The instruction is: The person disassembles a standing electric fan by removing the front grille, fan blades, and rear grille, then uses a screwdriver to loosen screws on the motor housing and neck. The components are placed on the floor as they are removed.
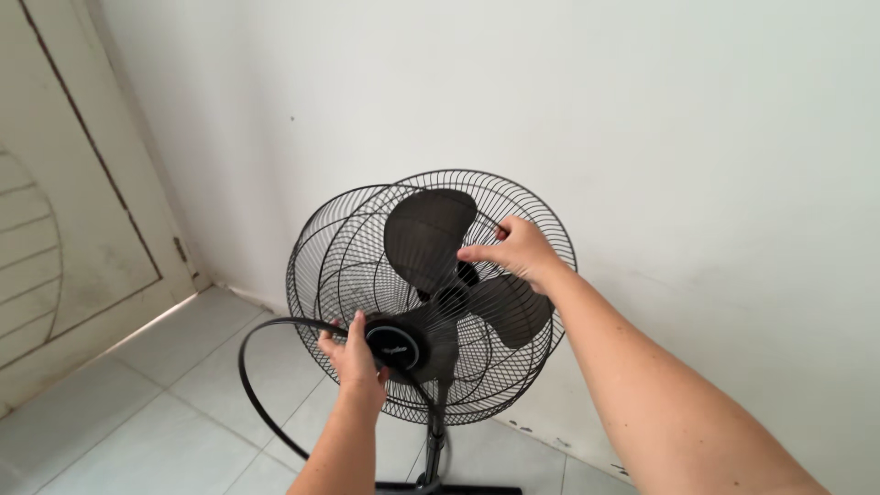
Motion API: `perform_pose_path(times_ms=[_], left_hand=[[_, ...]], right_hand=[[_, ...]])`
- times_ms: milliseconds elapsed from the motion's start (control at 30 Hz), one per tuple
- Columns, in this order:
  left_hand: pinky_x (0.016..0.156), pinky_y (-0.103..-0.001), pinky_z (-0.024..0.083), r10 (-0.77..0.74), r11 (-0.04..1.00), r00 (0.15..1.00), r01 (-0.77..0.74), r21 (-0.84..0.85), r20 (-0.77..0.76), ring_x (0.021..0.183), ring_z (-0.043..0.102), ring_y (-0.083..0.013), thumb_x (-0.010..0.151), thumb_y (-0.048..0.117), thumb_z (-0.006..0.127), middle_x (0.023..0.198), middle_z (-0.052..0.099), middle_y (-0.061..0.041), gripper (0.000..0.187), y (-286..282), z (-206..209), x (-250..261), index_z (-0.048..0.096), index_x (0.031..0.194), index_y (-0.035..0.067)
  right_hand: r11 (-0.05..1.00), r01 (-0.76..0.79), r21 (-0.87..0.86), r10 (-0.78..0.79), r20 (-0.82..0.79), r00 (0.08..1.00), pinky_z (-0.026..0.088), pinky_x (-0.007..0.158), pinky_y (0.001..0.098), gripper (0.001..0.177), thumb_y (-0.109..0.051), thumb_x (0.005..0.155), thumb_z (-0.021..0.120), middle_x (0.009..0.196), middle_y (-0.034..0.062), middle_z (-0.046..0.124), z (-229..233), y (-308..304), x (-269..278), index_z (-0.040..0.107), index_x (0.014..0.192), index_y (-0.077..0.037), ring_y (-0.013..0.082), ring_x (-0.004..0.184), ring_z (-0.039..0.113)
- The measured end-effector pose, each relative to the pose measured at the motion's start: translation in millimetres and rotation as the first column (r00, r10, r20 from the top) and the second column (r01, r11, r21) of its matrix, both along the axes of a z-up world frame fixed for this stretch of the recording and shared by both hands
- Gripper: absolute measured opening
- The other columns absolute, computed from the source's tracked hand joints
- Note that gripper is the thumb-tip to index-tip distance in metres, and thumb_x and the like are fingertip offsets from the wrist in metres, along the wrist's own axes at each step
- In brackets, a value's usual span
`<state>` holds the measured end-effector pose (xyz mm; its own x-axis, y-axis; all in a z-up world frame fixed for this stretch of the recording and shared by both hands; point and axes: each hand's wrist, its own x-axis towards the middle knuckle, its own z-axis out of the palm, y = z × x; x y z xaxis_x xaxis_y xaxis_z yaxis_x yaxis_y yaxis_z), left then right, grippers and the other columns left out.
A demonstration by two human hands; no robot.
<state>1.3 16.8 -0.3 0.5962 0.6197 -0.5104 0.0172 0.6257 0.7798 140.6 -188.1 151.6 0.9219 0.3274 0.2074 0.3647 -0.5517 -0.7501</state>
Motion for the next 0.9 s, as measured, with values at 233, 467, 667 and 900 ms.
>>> perform_pose_path(times_ms=[233,467,667,900], left_hand=[[0.104,-0.049,0.046,0.148,0.688,0.981,-0.194,0.7,0.126,0.126,0.057,-0.0389,0.092,0.015,0.059,0.137,0.058,-0.02,0.055,73.9,6.1,16.6,0.039,0.144,0.016],[0.093,-0.047,0.056,-0.068,0.195,0.923,0.385,0.902,-0.379,0.105,0.071,-0.0334,0.093,0.033,0.07,0.111,0.075,-0.016,0.033,142.2,130.7,-14.5,0.073,0.124,0.021],[0.091,-0.045,0.057,-0.014,0.027,0.873,0.488,0.872,-0.488,0.107,0.07,-0.0273,0.09,0.042,0.074,0.113,0.076,-0.005,0.031,150.4,211.9,-49.3,0.078,0.119,0.032],[0.088,-0.044,0.058,0.085,-0.164,0.807,0.589,0.791,-0.584,0.105,0.07,-0.0253,0.092,0.04,0.071,0.108,0.076,-0.002,0.024,149.0,241.3,-69.1,0.079,0.113,0.032]], right_hand=[[0.99,-0.139,-0.009,0.139,0.004,0.99,0.049,0.06,0.0284,0.052,-0.033,0.05,0.098,0.071,-0.0024,0.058,13.9,23.6,-68.7,0.06,0.075,-0.009,0.0125,0.068,0.056],[0.965,-0.174,-0.196,0.191,0.073,0.979,0.048,0.062,0.0296,0.048,-0.031,0.05,0.098,0.072,-0.0011,0.063,39.4,36.4,-120.4,0.065,0.077,-0.009,0.0126,0.069,0.059],[0.946,-0.192,-0.26,0.225,0.102,0.969,0.046,0.061,0.0289,0.05,-0.032,0.049,0.098,0.07,-0.0027,0.06,79.2,44.9,-153.0,0.063,0.076,-0.009,0.0121,0.068,0.056],[0.927,-0.196,-0.321,0.251,0.141,0.958,0.044,0.059,0.0307,0.049,-0.034,0.05,0.097,0.071,-0.0021,0.056,101.3,38.3,-190.5,0.065,0.078,-0.01,0.0125,0.068,0.053]])
